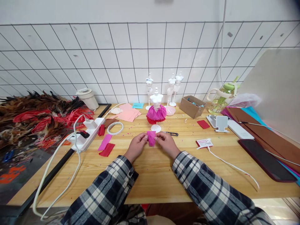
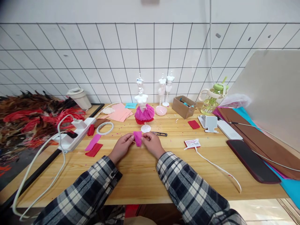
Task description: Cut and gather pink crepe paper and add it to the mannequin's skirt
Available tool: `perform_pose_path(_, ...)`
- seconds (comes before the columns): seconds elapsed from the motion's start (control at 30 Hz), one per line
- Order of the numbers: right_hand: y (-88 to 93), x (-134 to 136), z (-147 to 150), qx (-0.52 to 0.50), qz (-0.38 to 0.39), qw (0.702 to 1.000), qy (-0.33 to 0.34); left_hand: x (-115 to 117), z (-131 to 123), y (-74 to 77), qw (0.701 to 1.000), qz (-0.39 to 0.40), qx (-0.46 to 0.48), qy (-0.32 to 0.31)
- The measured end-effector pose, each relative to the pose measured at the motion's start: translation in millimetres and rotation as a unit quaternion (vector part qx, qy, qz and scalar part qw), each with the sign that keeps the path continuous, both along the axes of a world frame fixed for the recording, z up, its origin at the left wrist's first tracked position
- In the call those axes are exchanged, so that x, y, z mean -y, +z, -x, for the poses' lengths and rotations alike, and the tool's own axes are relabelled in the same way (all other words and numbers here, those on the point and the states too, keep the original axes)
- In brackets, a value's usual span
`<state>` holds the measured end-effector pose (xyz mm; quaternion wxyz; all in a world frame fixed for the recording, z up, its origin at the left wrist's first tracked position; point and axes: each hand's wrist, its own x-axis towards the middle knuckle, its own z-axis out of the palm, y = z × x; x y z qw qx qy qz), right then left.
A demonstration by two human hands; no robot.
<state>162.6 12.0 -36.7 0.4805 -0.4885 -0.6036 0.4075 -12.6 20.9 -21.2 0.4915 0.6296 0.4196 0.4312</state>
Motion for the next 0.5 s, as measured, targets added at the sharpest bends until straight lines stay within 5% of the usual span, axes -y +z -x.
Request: perform_pose_path(0.5,2.9,-0.3,-2.1,-0.122,0.068,0.990,0.020,-4.4,0.7,1.2,0.993,0.102,0.065,-0.002)
